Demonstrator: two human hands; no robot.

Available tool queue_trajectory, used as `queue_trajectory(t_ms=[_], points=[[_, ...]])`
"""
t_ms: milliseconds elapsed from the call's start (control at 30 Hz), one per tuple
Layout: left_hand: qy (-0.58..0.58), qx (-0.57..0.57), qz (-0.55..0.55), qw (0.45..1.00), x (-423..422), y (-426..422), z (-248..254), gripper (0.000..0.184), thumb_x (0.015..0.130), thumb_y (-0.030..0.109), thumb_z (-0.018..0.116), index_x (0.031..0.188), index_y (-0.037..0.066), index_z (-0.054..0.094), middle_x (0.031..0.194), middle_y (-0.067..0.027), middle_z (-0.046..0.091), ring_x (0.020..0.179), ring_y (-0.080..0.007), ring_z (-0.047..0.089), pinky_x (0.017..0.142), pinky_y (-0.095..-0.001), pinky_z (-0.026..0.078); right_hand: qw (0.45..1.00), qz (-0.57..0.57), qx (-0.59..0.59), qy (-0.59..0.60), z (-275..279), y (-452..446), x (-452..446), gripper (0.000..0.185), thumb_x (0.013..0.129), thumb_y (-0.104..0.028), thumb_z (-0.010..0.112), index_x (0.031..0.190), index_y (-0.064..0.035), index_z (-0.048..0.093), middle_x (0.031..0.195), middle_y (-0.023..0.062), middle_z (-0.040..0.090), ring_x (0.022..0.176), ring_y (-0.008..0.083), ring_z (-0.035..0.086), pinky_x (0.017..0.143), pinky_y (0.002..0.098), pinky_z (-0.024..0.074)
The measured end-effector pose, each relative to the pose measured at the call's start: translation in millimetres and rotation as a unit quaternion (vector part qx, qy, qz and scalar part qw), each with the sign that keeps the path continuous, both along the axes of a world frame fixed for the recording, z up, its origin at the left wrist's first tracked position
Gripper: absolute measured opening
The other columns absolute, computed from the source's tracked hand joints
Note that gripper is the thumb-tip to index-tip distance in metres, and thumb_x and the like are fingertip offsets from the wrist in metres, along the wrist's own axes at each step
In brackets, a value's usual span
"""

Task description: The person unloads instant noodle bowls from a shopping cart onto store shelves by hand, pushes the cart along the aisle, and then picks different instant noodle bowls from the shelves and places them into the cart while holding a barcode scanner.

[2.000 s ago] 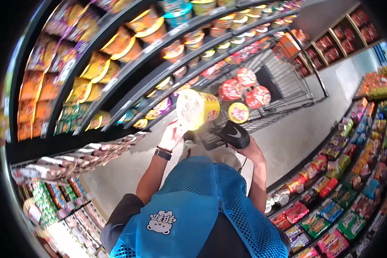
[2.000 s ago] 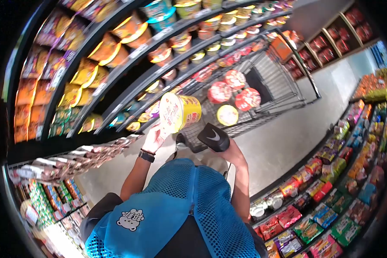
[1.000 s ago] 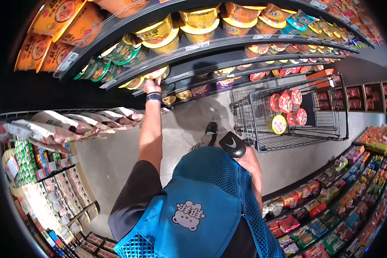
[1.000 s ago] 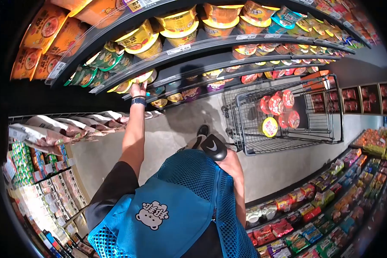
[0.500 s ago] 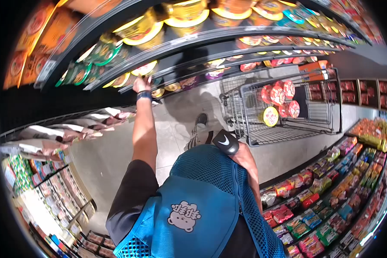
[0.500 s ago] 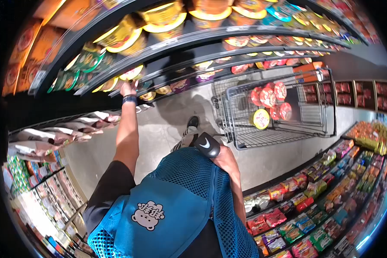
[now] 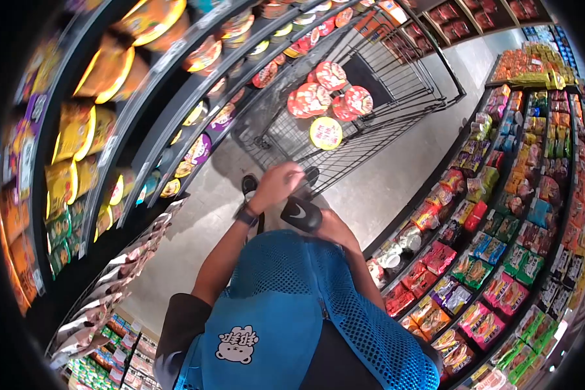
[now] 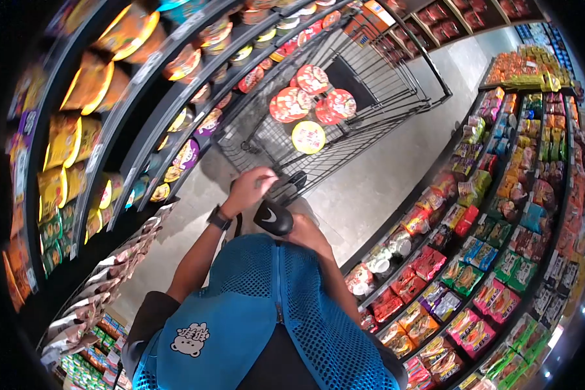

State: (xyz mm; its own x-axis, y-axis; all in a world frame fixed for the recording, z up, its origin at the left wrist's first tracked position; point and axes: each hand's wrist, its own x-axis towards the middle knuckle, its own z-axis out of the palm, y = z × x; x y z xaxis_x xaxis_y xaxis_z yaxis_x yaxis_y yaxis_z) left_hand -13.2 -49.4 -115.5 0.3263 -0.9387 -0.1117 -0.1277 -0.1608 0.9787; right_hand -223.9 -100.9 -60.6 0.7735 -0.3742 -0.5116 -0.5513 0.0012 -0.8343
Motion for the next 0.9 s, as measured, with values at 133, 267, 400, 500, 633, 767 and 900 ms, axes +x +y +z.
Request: queue_trajectory(t_ms=[133,267,400,500,633,767,900], points=[[0.037,0.071,0.025,0.996,-39,-104,-184,0.025,0.087,0.022,0.070,0.089,-0.003,0.065,0.081,-0.0142,0.068,0.078,-0.0227,0.068,0.069,-0.0348,0.052,1.000,-0.020,-0.002,0.023,-23,-47,-67,0.040,0.072,-0.012,0.073,0.110,0.0002,0.066,0.098,0.0202,0.071,0.094,0.0289,0.070,0.082,0.0377,0.0520],[0.213,0.439,0.242,0.838,-47,-161,-335,0.041,0.075,0.031,0.081,0.095,-0.002,0.066,0.084,-0.0129,0.069,0.074,-0.0211,0.063,0.070,-0.0371,0.049,0.972,-0.125,0.071,0.186,-35,-77,-137,0.047,0.071,-0.010,0.072,0.116,0.0014,0.064,0.100,0.0178,0.072,0.096,0.0220,0.069,0.083,0.0345,0.0523],[0.077,0.364,0.302,0.878,-70,-183,-354,0.031,0.073,0.026,0.083,0.080,-0.001,0.070,0.077,-0.0088,0.070,0.063,-0.0183,0.064,0.058,-0.0338,0.050,0.955,-0.193,0.037,0.223,-53,-87,-202,0.049,0.069,-0.011,0.073,0.116,0.0030,0.064,0.101,0.0224,0.071,0.097,0.0277,0.071,0.083,0.0379,0.0530],[0.122,0.348,0.361,0.857,-80,-179,-376,0.025,0.075,0.016,0.083,0.083,0.000,0.066,0.077,-0.0064,0.067,0.068,-0.0148,0.065,0.059,-0.0322,0.052,0.951,-0.195,0.024,0.239,-52,-102,-221,0.045,0.071,-0.013,0.074,0.111,0.0045,0.064,0.096,0.0234,0.071,0.094,0.0297,0.071,0.078,0.0381,0.0537],[0.079,0.273,0.342,0.896,-85,-165,-367,0.025,0.081,0.012,0.080,0.088,0.003,0.057,0.081,-0.0060,0.062,0.069,-0.0147,0.064,0.055,-0.0294,0.054,0.948,-0.168,0.020,0.269,-48,-123,-222,0.040,0.074,-0.019,0.077,0.106,0.0030,0.067,0.092,0.0205,0.072,0.090,0.0252,0.071,0.075,0.0373,0.0533],[0.216,0.261,0.340,0.877,-81,-143,-282,0.015,0.088,0.013,0.072,0.090,0.006,0.059,0.086,-0.0052,0.065,0.073,-0.0146,0.065,0.062,-0.0303,0.055,0.965,-0.170,0.007,0.197,-44,-146,-203,0.036,0.076,-0.020,0.078,0.102,0.0034,0.069,0.089,0.0178,0.073,0.089,0.0181,0.070,0.074,0.0360,0.0531],[0.418,0.213,0.289,0.834,-54,-90,-178,0.016,0.094,0.015,0.063,0.106,0.003,0.059,0.102,-0.0102,0.068,0.094,-0.0227,0.069,0.083,-0.0381,0.056,0.987,-0.134,0.078,0.054,-57,-164,-187,0.043,0.077,-0.015,0.081,0.114,0.0001,0.066,0.103,0.0079,0.073,0.095,0.0112,0.064,0.084,0.0307,0.0517]])
